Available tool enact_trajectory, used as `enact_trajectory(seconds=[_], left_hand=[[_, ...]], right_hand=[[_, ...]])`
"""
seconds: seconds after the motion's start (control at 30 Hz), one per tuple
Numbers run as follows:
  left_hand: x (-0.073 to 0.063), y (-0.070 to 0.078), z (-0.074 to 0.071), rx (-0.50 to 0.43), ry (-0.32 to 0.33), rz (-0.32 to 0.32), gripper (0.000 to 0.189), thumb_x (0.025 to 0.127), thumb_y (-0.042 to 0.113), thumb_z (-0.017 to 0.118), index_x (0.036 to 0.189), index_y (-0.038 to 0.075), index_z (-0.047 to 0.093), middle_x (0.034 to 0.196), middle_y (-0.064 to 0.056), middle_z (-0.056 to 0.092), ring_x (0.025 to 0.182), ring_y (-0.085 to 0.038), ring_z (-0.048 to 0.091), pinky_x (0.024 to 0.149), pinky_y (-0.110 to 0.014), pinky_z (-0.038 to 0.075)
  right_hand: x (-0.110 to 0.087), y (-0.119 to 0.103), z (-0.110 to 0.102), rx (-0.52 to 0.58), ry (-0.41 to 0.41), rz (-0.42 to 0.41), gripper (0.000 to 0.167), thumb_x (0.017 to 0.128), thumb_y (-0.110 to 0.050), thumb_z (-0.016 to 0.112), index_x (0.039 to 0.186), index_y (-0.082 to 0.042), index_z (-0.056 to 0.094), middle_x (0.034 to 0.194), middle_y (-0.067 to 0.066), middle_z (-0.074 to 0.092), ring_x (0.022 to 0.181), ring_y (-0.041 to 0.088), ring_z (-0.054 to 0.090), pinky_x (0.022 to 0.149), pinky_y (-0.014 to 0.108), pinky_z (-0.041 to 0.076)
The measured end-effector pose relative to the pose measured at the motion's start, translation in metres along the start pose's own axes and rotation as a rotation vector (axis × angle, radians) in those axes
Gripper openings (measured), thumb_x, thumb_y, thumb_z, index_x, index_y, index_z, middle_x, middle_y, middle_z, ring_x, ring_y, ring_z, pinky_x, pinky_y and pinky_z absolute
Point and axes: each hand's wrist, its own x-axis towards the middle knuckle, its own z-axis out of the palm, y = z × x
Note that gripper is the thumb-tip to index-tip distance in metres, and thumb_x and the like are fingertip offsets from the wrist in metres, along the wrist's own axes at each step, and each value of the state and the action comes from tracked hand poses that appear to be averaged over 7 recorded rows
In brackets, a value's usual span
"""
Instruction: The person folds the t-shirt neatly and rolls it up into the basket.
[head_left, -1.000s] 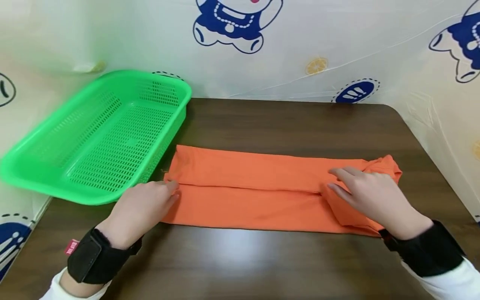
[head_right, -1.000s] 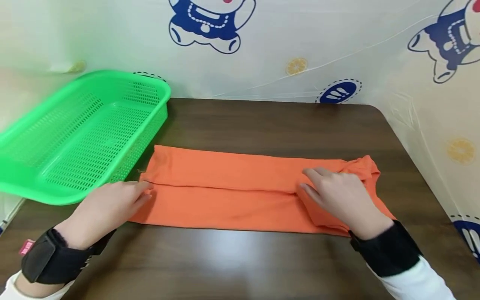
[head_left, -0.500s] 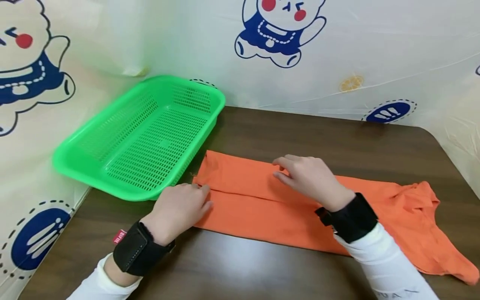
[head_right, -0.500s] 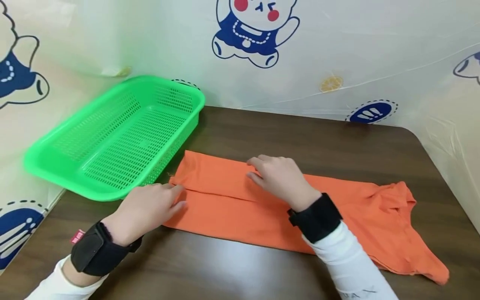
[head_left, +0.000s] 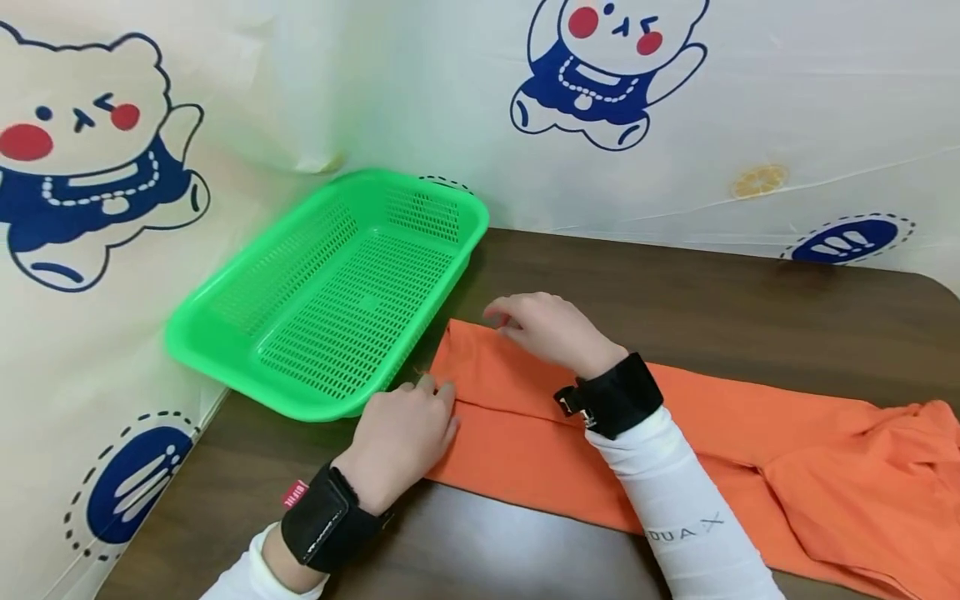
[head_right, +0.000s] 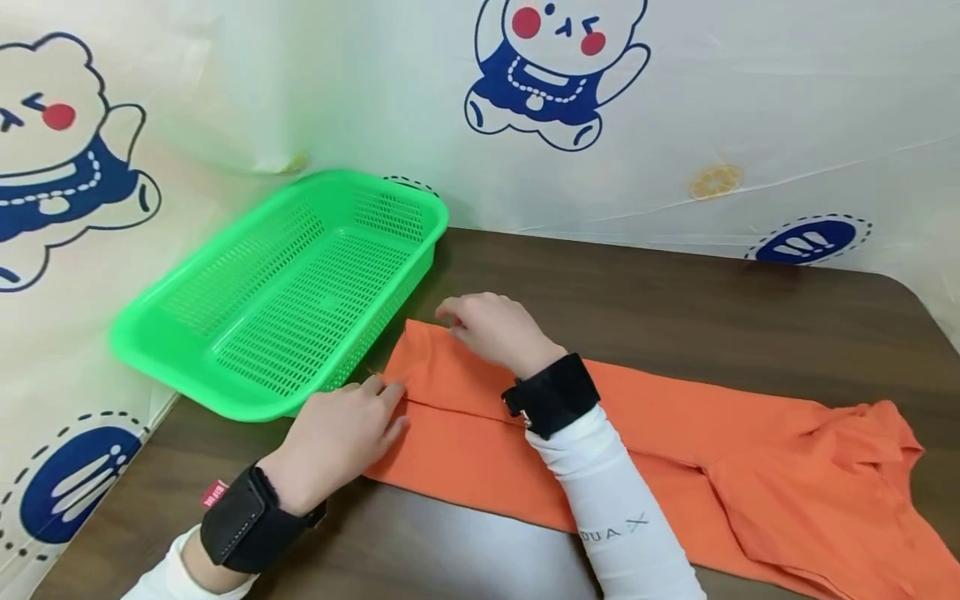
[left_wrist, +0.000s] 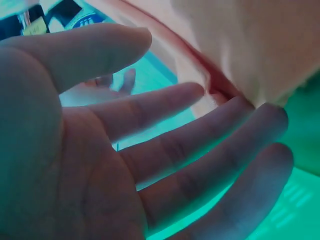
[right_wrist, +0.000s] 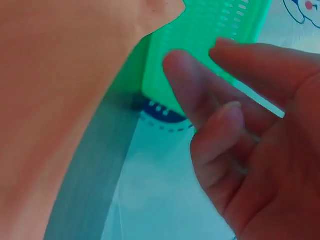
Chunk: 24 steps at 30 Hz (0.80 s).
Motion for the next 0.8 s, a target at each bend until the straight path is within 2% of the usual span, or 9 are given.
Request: enact_trajectory(seconds=[0.2,0.33,0.53,0.67,0.8], left_hand=[[0.001,-0.001,0.006,0.044,0.004,-0.022,0.044,0.080,0.040,0.060,0.111,0.009,0.061,0.086,-0.007,0.058,0.062,-0.020,0.054,0.042,-0.033,0.041],[0.003,-0.002,0.009,0.045,0.007,-0.021,0.047,0.080,0.042,0.059,0.114,0.009,0.060,0.090,-0.008,0.058,0.067,-0.020,0.055,0.042,-0.032,0.042],[0.004,-0.002,0.011,0.017,0.039,-0.011,0.037,0.079,0.040,0.061,0.094,0.006,0.065,0.080,-0.008,0.052,0.065,-0.020,0.050,0.040,-0.032,0.040],[0.005,-0.004,0.011,0.017,0.056,-0.009,0.035,0.079,0.040,0.061,0.089,0.006,0.066,0.083,-0.010,0.052,0.068,-0.022,0.048,0.041,-0.032,0.041],[0.005,-0.005,0.013,-0.006,0.051,-0.003,0.033,0.080,0.039,0.061,0.085,0.006,0.065,0.081,-0.009,0.050,0.069,-0.022,0.045,0.041,-0.030,0.039]], right_hand=[[0.034,-0.009,0.006,0.027,-0.112,-0.026,0.032,0.089,-0.013,0.055,0.120,-0.016,0.057,0.114,0.001,0.058,0.104,0.015,0.052,0.087,0.031,0.041],[0.049,-0.012,0.012,0.006,-0.117,-0.048,0.036,0.088,-0.012,0.055,0.123,-0.018,0.055,0.118,0.001,0.055,0.109,0.017,0.049,0.089,0.033,0.039],[0.056,-0.006,0.025,-0.027,-0.078,-0.073,0.020,0.087,-0.014,0.057,0.106,-0.017,0.063,0.102,-0.001,0.056,0.092,0.013,0.051,0.079,0.028,0.042],[0.060,-0.004,0.028,-0.021,-0.027,-0.074,0.003,0.087,-0.016,0.057,0.090,-0.016,0.059,0.084,-0.004,0.053,0.076,0.013,0.048,0.066,0.025,0.040],[0.063,0.000,0.030,0.034,0.000,-0.067,0.005,0.086,-0.016,0.059,0.083,-0.015,0.055,0.076,-0.004,0.052,0.069,0.014,0.046,0.062,0.025,0.038]])
